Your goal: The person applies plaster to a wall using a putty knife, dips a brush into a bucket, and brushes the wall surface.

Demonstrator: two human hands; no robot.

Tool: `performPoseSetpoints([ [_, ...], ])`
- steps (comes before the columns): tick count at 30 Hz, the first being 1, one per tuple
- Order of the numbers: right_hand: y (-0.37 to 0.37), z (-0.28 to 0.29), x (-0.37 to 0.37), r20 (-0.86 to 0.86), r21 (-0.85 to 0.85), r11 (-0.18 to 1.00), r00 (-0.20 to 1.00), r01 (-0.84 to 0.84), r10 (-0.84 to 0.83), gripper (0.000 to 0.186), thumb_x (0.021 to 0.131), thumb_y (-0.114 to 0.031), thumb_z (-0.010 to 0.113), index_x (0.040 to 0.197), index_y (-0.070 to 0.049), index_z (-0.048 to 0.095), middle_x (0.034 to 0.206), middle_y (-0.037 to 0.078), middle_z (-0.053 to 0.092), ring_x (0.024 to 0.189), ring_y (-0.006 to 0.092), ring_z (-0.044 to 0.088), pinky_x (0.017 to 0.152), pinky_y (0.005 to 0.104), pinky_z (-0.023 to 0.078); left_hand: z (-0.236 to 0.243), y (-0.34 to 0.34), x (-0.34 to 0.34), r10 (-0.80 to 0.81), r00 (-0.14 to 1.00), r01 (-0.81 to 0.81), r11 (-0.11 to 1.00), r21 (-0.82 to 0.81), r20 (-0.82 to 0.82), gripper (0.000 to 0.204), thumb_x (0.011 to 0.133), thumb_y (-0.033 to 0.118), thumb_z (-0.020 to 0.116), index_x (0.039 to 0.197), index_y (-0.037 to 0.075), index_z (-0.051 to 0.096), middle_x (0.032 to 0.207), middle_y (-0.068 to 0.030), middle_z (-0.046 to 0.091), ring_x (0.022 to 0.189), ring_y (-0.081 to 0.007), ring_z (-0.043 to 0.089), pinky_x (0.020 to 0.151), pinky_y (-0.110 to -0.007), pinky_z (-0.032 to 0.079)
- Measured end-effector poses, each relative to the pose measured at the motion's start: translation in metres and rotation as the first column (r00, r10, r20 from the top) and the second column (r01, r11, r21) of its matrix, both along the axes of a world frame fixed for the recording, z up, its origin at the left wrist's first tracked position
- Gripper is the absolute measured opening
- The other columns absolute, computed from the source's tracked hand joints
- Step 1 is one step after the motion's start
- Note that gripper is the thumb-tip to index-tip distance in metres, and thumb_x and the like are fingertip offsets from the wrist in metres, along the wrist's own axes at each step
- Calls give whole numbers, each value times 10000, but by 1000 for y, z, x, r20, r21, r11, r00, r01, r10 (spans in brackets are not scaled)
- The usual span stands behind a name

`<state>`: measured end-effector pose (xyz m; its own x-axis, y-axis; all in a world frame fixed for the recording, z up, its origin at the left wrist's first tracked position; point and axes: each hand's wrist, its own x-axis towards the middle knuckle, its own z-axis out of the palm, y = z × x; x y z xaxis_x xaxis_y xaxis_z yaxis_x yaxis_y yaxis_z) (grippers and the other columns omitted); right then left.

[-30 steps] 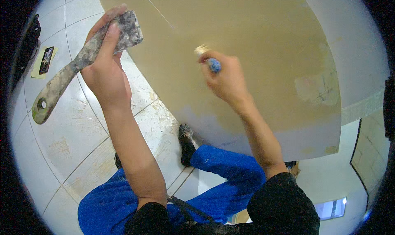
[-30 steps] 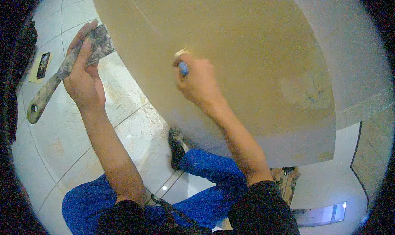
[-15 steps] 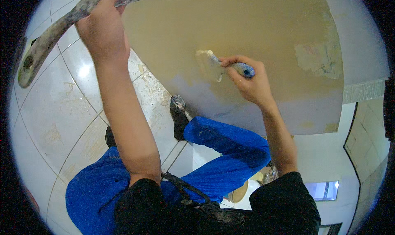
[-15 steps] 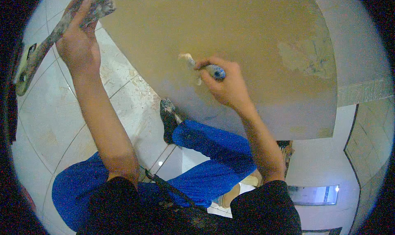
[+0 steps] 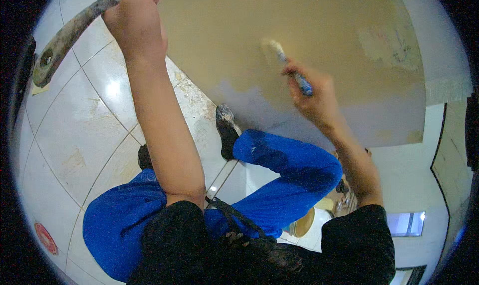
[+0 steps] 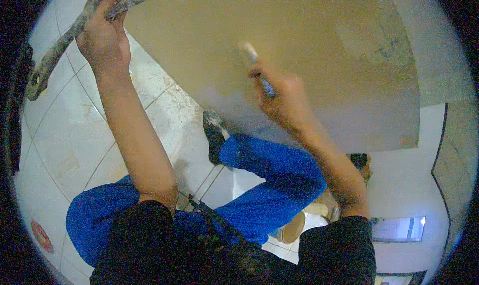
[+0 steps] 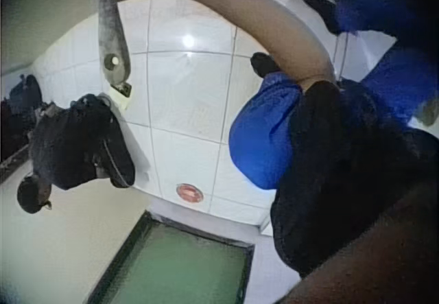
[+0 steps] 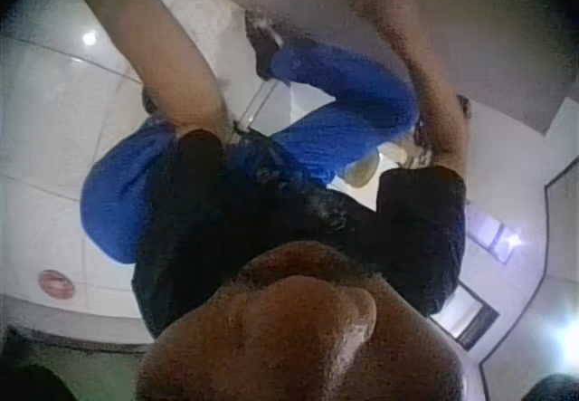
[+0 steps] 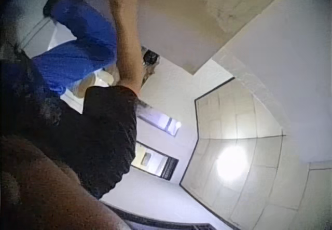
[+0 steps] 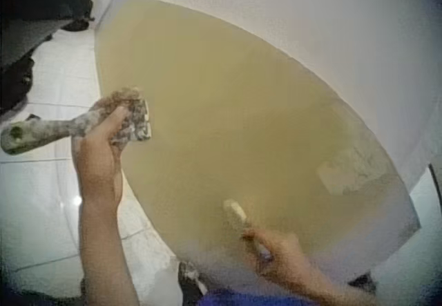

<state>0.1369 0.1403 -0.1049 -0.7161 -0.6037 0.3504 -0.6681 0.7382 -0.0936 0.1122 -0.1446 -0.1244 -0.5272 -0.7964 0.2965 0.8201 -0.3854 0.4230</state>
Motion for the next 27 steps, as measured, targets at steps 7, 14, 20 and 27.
performPoseSetpoints([
  [7, 1, 86, 51, -230, 12, 999, 972, 52, -47, 174, 853, 3, 667, 1006, -71, 704, 1067, 141, 736, 876, 209, 730, 734, 313, 556, 6, -1, 9, -142, 938, 115, 988, -103, -317, 228, 912, -2, 575, 1119, -44, 660, 1031, -109, 697, 941, -182, 670, 834, -296, 538],
  [14, 23, 75, 69, -70, -170, 977, 987, 130, -143, 116, 889, 41, 632, 983, -8, 678, 1119, 149, 725, 936, 116, 661, 811, 249, 522, 20, -6, 22, -76, 953, 31, 988, -154, -293, 239, 924, -1, 532, 1122, -43, 660, 1079, -121, 685, 970, -196, 662, 852, -314, 535],
  [20, 40, 45, 48, 264, -241, 954, 958, 180, -114, 104, 909, -22, 621, 991, -6, 683, 1098, 118, 730, 937, 117, 647, 823, 264, 515, 7, -30, 26, 1, 988, -59, 928, -367, -157, 271, 954, 56, 481, 1136, -39, 659, 1103, -132, 677, 1044, -218, 635, 940, -348, 488],
  [27, 42, -80, 5, 475, -109, 990, 880, 93, -31, 145, 865, -55, 647, 995, -11, 693, 977, 145, 740, 926, 213, 710, 848, 335, 529, 1, -34, 31, 32, 969, -139, 891, -433, -246, 315, 998, 96, 442, 1221, -53, 607, 1161, -138, 660, 1125, -227, 613, 990, -352, 475],
])
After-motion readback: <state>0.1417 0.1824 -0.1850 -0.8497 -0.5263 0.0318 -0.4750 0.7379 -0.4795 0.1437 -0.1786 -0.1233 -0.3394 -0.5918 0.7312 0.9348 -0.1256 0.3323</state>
